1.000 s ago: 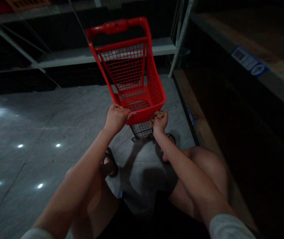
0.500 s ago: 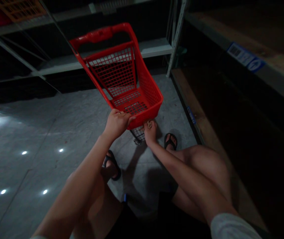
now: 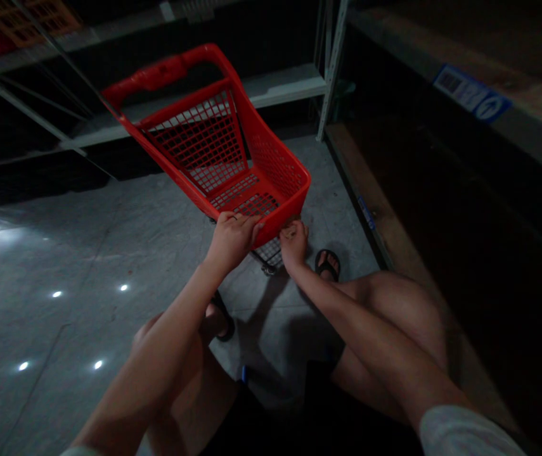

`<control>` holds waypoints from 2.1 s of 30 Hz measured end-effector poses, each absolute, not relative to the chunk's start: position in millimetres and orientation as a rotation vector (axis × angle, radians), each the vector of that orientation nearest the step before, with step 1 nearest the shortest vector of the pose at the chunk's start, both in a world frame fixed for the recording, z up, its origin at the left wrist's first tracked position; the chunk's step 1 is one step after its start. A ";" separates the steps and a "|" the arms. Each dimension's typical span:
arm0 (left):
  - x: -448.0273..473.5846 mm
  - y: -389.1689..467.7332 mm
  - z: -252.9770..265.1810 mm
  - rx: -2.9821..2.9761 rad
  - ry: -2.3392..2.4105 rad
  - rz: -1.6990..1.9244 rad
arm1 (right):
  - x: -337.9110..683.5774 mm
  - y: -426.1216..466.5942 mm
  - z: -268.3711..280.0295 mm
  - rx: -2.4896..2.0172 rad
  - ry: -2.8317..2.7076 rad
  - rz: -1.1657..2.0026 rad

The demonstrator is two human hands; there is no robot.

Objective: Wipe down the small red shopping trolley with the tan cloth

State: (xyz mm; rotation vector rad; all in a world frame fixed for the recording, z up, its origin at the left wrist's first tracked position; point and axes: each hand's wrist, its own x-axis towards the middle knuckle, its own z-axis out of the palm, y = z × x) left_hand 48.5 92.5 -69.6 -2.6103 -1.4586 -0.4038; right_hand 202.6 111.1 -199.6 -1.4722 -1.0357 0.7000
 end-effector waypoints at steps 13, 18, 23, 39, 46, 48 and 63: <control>2.1 105.0 -54.6 -2.460 -1.519 -0.459 | 191.6 86.8 -128.7 -1.182 -1.251 0.454; 5.2 103.2 -58.2 -2.396 -1.547 -0.474 | 163.5 76.1 -194.4 -1.406 -1.293 0.804; 2.7 105.7 -61.2 -2.341 -1.573 -0.501 | 176.3 78.7 -160.4 -1.276 -1.355 0.680; 24.2 123.9 -76.0 -2.277 -1.615 -0.752 | 178.1 79.8 -197.2 -1.461 -1.609 0.747; 18.7 124.2 -67.9 -2.463 -1.645 -0.794 | 188.5 78.7 -116.8 -1.018 -1.610 0.290; 14.7 124.2 -64.0 -2.503 -1.637 -0.742 | 188.4 81.2 -120.2 -1.036 -1.645 0.279; -18.2 134.9 -73.1 -2.230 -1.862 -0.635 | 180.9 98.7 -132.4 -1.000 -1.737 0.470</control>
